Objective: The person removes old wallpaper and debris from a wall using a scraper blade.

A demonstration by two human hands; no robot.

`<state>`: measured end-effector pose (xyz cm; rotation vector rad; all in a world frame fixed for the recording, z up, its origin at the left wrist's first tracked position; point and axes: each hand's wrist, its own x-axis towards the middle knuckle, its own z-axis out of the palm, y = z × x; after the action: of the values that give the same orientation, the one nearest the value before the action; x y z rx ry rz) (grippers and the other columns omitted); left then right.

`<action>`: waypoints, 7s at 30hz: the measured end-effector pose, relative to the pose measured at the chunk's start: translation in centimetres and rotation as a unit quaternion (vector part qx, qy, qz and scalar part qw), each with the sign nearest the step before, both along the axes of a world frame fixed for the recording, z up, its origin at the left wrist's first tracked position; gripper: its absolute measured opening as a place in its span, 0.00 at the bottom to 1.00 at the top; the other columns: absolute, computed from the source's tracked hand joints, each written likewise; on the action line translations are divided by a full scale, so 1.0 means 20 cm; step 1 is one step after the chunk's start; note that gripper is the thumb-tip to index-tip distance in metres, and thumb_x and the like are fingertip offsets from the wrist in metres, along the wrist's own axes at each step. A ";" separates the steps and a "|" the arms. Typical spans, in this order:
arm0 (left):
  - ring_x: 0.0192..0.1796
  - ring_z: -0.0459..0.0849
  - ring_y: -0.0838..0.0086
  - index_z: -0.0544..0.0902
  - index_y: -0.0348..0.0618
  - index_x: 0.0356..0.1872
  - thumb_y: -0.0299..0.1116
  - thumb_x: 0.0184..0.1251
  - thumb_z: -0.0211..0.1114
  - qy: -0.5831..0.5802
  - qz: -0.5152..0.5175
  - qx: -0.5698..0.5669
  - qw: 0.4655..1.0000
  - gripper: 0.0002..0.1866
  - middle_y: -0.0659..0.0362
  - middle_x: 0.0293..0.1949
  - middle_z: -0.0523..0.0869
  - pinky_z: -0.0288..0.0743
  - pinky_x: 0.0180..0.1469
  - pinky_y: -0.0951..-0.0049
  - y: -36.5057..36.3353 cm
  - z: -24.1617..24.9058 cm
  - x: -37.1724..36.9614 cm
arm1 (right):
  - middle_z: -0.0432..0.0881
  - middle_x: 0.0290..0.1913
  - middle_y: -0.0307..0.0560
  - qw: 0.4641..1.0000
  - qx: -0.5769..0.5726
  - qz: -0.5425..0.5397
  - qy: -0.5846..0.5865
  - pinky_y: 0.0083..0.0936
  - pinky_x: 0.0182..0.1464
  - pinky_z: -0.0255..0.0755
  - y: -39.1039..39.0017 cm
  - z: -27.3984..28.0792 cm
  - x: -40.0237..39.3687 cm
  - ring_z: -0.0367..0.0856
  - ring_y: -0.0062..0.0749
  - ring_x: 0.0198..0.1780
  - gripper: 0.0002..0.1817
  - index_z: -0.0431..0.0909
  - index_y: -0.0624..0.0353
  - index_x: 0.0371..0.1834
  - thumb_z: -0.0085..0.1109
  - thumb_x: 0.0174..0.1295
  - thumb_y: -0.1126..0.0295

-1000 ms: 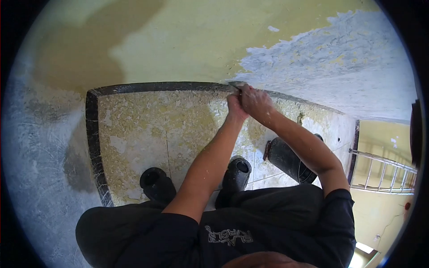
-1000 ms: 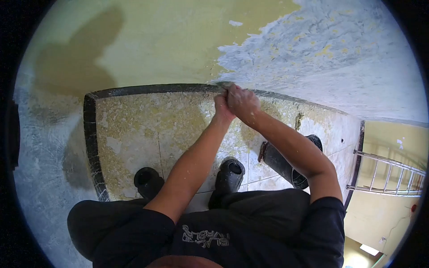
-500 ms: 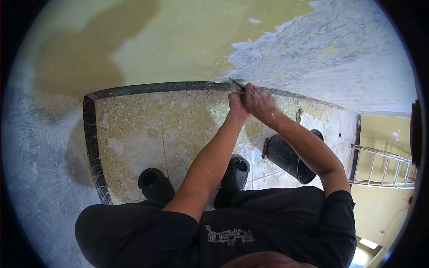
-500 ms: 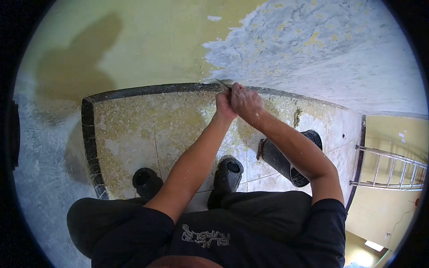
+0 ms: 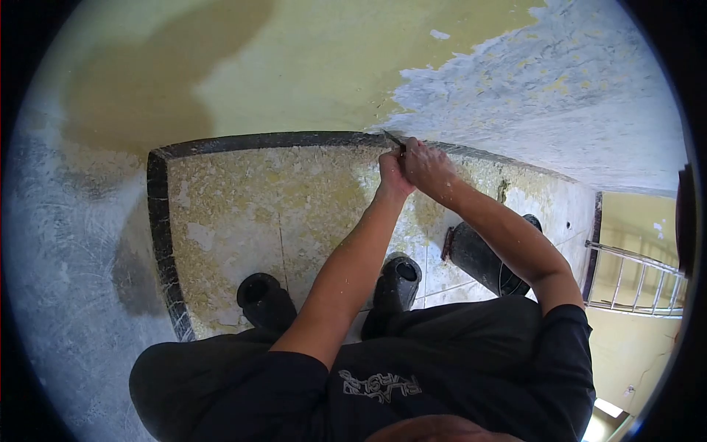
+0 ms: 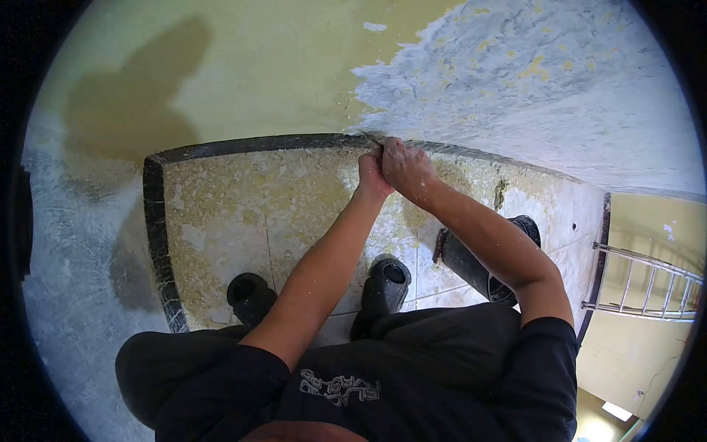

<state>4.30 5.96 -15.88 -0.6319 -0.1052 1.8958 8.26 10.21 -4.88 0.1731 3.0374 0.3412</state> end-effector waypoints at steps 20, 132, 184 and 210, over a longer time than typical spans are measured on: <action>0.50 0.83 0.57 0.80 0.33 0.46 0.37 0.68 0.46 0.072 0.027 -0.007 0.997 0.19 0.46 0.45 0.84 0.76 0.58 0.59 0.07 0.18 0.03 | 0.85 0.33 0.57 0.990 -0.079 -0.108 -0.032 0.38 0.38 0.81 0.05 0.21 0.07 0.87 0.47 0.36 0.10 0.69 0.63 0.39 0.44 0.69 0.67; 0.46 0.83 0.60 0.82 0.35 0.42 0.37 0.68 0.46 0.094 0.074 -0.006 0.993 0.18 0.50 0.42 0.85 0.77 0.55 0.60 -0.02 0.40 -0.04 | 0.81 0.26 0.67 0.986 -0.126 -0.110 0.010 0.51 0.35 0.77 0.02 0.32 -0.02 0.82 0.63 0.32 0.16 0.66 0.63 0.41 0.50 0.69 0.58; 0.46 0.83 0.62 0.80 0.34 0.44 0.38 0.68 0.48 0.113 0.025 0.023 0.993 0.18 0.49 0.43 0.85 0.78 0.53 0.63 -0.01 0.35 0.00 | 0.83 0.31 0.63 0.983 -0.141 -0.120 -0.001 0.42 0.38 0.80 0.01 0.38 0.06 0.86 0.54 0.34 0.12 0.67 0.67 0.39 0.44 0.68 0.66; 0.48 0.83 0.60 0.81 0.36 0.43 0.40 0.68 0.49 0.109 0.010 0.031 0.993 0.18 0.49 0.43 0.85 0.76 0.56 0.63 0.01 0.43 -0.01 | 0.81 0.26 0.60 0.990 -0.099 -0.093 0.039 0.43 0.32 0.77 0.03 0.39 0.06 0.84 0.53 0.30 0.15 0.67 0.64 0.40 0.53 0.69 0.60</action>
<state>4.16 6.13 -7.27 -0.3799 -0.0294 1.9610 9.52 10.89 2.95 0.4607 3.0734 0.0177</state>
